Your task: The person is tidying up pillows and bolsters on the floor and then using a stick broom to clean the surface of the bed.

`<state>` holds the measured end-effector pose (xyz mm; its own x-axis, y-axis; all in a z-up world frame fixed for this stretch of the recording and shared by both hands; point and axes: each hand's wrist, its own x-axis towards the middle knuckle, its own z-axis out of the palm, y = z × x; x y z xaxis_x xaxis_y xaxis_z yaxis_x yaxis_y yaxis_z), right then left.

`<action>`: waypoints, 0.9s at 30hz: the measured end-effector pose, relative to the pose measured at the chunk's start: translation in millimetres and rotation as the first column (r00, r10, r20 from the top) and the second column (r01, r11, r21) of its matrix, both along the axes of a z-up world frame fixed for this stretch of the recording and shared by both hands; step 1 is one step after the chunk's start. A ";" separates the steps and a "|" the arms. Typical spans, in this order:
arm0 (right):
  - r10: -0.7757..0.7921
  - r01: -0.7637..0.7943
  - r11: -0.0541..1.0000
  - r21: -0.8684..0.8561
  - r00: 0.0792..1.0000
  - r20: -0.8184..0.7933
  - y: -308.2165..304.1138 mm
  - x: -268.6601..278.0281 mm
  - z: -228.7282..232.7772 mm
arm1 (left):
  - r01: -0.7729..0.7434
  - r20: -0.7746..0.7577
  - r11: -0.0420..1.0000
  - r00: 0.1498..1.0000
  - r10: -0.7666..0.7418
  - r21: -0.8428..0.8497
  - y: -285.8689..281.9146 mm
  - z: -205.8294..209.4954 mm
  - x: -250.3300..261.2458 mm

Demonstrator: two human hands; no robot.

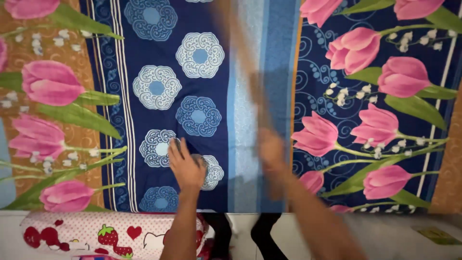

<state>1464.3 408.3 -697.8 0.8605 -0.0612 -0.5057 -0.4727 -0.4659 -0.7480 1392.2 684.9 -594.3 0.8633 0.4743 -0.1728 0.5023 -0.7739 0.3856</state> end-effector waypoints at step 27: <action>0.121 -0.033 0.814 -0.580 0.986 0.113 -416.5 -159.9 23.0 | 0.322 0.408 0.856 0.901 -0.147 -0.404 -97.2 94.4 95.1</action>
<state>1304.3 -8.2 -674.8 0.9326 -0.2334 -0.2754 -0.3297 -0.8613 -0.3865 1487.3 587.8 -500.0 0.9809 0.1936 0.0189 0.0916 -0.5453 0.8332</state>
